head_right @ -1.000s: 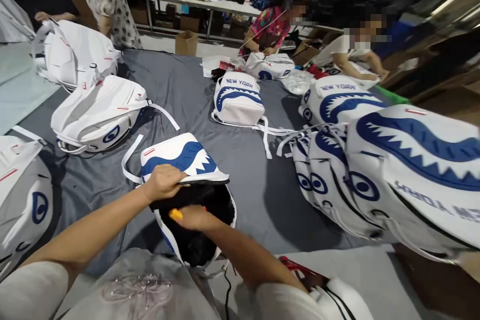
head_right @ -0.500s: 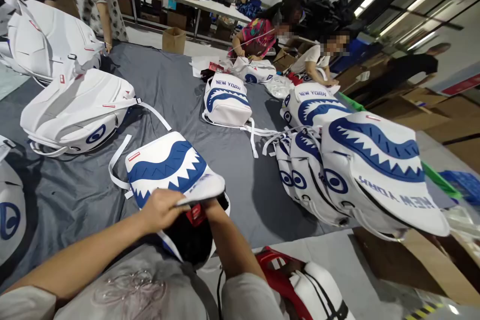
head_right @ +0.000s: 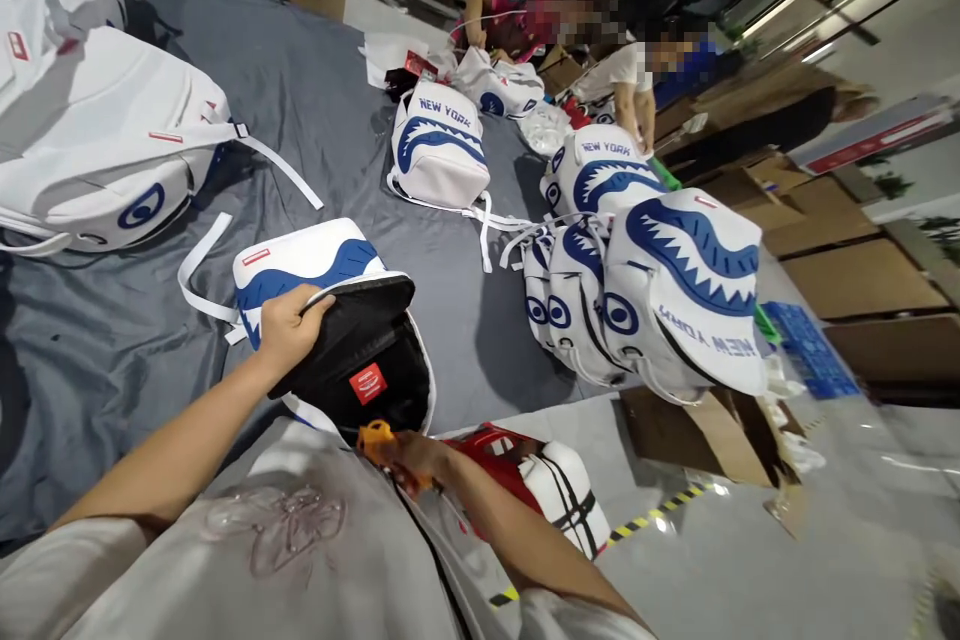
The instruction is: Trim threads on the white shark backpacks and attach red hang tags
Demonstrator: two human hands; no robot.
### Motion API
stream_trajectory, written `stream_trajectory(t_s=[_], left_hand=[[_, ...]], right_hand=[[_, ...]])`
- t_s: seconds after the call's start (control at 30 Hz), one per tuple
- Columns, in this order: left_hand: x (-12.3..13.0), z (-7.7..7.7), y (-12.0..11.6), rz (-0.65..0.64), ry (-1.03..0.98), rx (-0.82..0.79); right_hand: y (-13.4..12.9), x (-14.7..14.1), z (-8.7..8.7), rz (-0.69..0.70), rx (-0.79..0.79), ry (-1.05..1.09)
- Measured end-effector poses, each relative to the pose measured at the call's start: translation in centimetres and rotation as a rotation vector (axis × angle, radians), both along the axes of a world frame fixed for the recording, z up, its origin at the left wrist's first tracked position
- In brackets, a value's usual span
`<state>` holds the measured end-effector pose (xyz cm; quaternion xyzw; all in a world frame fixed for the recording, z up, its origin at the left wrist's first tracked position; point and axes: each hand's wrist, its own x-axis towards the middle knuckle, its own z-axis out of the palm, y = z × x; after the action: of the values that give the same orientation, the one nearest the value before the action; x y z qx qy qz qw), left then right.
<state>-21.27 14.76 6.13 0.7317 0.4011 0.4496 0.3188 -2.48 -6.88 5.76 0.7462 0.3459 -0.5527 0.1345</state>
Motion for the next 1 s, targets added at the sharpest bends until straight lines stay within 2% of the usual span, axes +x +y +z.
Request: stream_trajectory(t_s=[0.07,0.17,0.27,0.33,0.37,0.43,0.53,0.63,0.73,0.83,0.93,1.0], left_hand=[[0.3,0.2,-0.5,-0.075,0.004,0.034],[1.2,0.8,-1.4,-0.174,0.029,0.098],[2.0,1.5,-2.1,-0.287,0.086,0.2],[2.0,1.8,-2.0,-0.324,0.119,0.244],[1.7,1.9,-1.8,-0.305,0.128,0.254],[0.9,2.0,-1.0,-0.22,0.145,0.254],[0.2,2.0,0.0,-0.121,0.154,0.261],[1.0,2.1,-0.2,-0.179,0.113,0.285],[2.0,2.0,-1.0,-0.283,0.12,0.294],[2.0,1.8,-1.0,-0.264,0.142,0.294],[1.9,1.5,-0.8,-0.24,0.104,0.305],[2.5,1.4,-1.1,-0.281,0.088,0.33]], right_hand=[[1.2,-0.2,-1.6,0.0,0.057,-0.004],[4.5,-0.3,-3.9,-0.009,0.204,-0.123],[7.2,-1.8,-5.5,0.229,0.385,-0.2],[7.5,-3.3,-5.9,0.405,0.458,-0.149],[7.0,-3.7,-5.9,0.452,0.472,-0.107],[5.3,-3.8,-5.5,0.455,0.457,-0.076],[2.7,-2.2,-4.5,0.386,0.348,-0.227],[2.7,-0.6,-3.4,0.299,0.319,-0.435],[4.2,0.3,-2.8,0.228,0.359,-0.512],[3.9,1.5,-2.5,0.177,0.322,-0.571],[2.8,2.1,-2.7,0.225,0.236,-0.614],[3.0,1.5,-3.3,0.306,0.254,-0.592]])
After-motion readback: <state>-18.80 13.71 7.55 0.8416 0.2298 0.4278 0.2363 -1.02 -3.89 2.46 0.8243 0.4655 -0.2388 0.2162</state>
